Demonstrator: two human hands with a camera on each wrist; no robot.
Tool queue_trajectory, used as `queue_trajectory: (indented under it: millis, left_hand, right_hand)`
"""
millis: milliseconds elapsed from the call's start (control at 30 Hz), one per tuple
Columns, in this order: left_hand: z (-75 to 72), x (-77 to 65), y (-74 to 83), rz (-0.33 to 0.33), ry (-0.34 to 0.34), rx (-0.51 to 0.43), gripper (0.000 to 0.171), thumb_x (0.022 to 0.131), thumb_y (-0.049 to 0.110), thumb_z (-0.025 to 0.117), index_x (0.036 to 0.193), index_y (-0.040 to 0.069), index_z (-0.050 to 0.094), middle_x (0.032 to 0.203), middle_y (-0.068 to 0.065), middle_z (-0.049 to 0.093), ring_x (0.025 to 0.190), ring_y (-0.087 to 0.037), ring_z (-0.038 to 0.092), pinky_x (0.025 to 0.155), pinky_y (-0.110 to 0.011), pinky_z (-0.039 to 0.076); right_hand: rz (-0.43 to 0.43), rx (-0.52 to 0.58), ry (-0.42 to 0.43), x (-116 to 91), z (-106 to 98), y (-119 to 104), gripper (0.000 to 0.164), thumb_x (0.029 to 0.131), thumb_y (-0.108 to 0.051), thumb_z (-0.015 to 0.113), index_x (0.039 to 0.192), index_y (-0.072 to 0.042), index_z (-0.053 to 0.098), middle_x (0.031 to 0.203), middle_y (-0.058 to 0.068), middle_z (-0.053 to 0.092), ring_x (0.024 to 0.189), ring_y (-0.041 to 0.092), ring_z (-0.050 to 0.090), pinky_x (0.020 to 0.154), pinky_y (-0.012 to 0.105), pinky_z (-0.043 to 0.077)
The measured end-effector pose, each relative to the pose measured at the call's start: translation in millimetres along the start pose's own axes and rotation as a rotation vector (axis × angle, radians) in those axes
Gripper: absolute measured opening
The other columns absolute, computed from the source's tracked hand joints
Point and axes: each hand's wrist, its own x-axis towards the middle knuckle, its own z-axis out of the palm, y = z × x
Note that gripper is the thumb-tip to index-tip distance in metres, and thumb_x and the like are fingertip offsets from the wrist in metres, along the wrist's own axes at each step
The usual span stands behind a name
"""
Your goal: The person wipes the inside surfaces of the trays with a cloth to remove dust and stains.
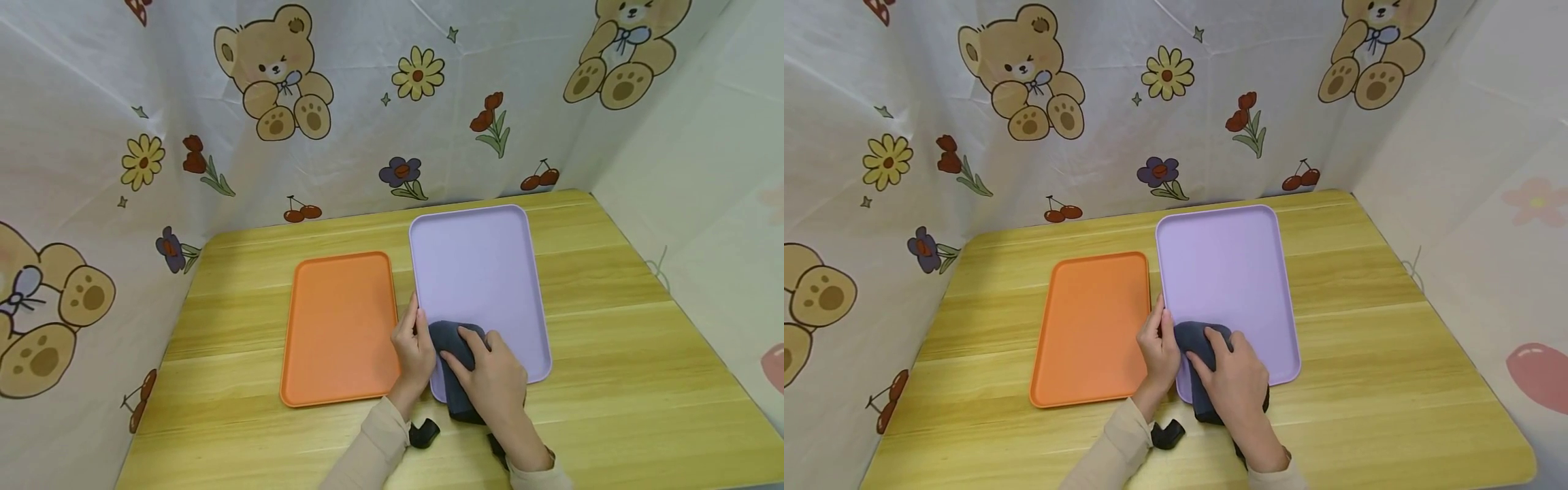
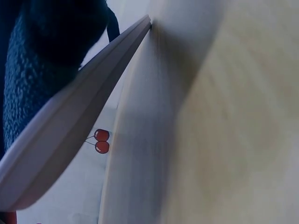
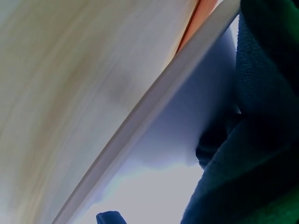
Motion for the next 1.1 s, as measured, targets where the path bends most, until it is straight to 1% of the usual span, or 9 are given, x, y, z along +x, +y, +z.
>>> queue_trajectory:
  millis: [100,200,267,333,433,567,700,900,1100]
  left_hand:
    - [0.0,0.6,0.1,-0.001,0.004,-0.014,0.038,0.089,-0.019,0.048,0.127,-0.019,0.053,0.124,-0.029,0.062,0.112,-0.037,0.063,0.093,-0.024,0.051]
    - [0.2,0.4,-1.3,-0.005,0.007,-0.021,0.04,0.088,-0.018,0.05,0.128,-0.018,0.053,0.118,-0.029,0.066,0.083,-0.026,0.07,0.073,-0.016,0.054]
    - [0.7,0.2,-2.6,-0.014,0.008,-0.022,0.04,0.088,-0.017,0.053,0.128,-0.017,0.054,0.1,-0.026,0.07,0.061,-0.017,0.06,0.056,-0.015,0.048]
    - [1.2,0.4,-3.3,-0.023,0.013,-0.02,0.039,0.088,-0.015,0.055,0.128,-0.017,0.055,0.08,-0.021,0.066,0.049,-0.013,0.043,0.046,-0.016,0.039]
    - [1.8,1.0,-3.8,-0.027,0.028,-0.012,0.038,0.088,-0.014,0.057,0.126,-0.017,0.056,0.076,-0.02,0.064,0.05,-0.014,0.046,0.046,-0.017,0.04]
    - [2.5,1.1,-5.3,-0.013,0.049,0.003,0.036,0.087,-0.017,0.057,0.123,-0.018,0.057,0.105,-0.029,0.069,0.058,-0.022,0.06,0.052,-0.02,0.049]
    - [2.3,0.6,-6.9,-0.011,0.054,0.015,0.036,0.087,-0.018,0.056,0.122,-0.019,0.057,0.115,-0.032,0.065,0.065,-0.025,0.065,0.055,-0.021,0.052]
    - [1.8,0.9,-7.2,-0.024,0.05,0.014,0.035,0.088,-0.016,0.056,0.123,-0.02,0.057,0.118,-0.031,0.064,0.098,-0.031,0.068,0.074,-0.026,0.058]
    - [2.2,2.4,-6.9,-0.005,0.055,0.027,0.035,0.085,-0.02,0.055,0.12,-0.022,0.057,0.113,-0.032,0.065,0.083,-0.03,0.069,0.067,-0.029,0.057]
  right_hand:
    - [-0.012,-0.001,-0.014,0,0,1,0.053,0.062,-0.04,0.091,0.104,-0.011,0.075,0.068,0.005,0.047,0.046,0.011,0.035,0.038,0.021,0.024]
    - [-0.005,0.0,-0.026,0,1,2,0.053,0.062,-0.04,0.091,0.104,-0.012,0.074,0.068,0.004,0.046,0.046,0.01,0.033,0.038,0.02,0.024]
    - [0.004,0.0,-0.033,1,1,4,0.053,0.062,-0.041,0.091,0.105,-0.013,0.074,0.068,0.004,0.046,0.046,0.01,0.032,0.038,0.02,0.023]
    - [0.015,0.0,-0.039,2,1,6,0.053,0.063,-0.041,0.091,0.105,-0.014,0.074,0.068,0.004,0.046,0.045,0.009,0.031,0.038,0.02,0.022]
    - [0.028,-0.003,-0.039,3,1,10,0.053,0.063,-0.041,0.09,0.105,-0.013,0.074,0.068,0.004,0.046,0.044,0.009,0.031,0.038,0.02,0.021]
    - [0.05,-0.002,-0.027,4,1,18,0.053,0.064,-0.039,0.09,0.105,-0.011,0.074,0.067,0.006,0.047,0.043,0.011,0.033,0.037,0.022,0.023]
    - [0.087,0.013,-0.013,7,1,28,0.052,0.065,-0.036,0.09,0.106,-0.009,0.073,0.067,0.008,0.048,0.043,0.012,0.032,0.038,0.024,0.026]
    - [0.188,-0.003,-0.036,9,-2,45,0.05,0.07,-0.038,0.087,0.109,-0.01,0.073,0.069,0.012,0.052,0.041,0.014,0.031,0.036,0.024,0.023]
    - [0.316,-0.012,-0.086,11,-7,61,0.049,0.075,-0.041,0.083,0.112,-0.01,0.071,0.074,0.018,0.056,0.043,0.02,0.038,0.036,0.027,0.025]
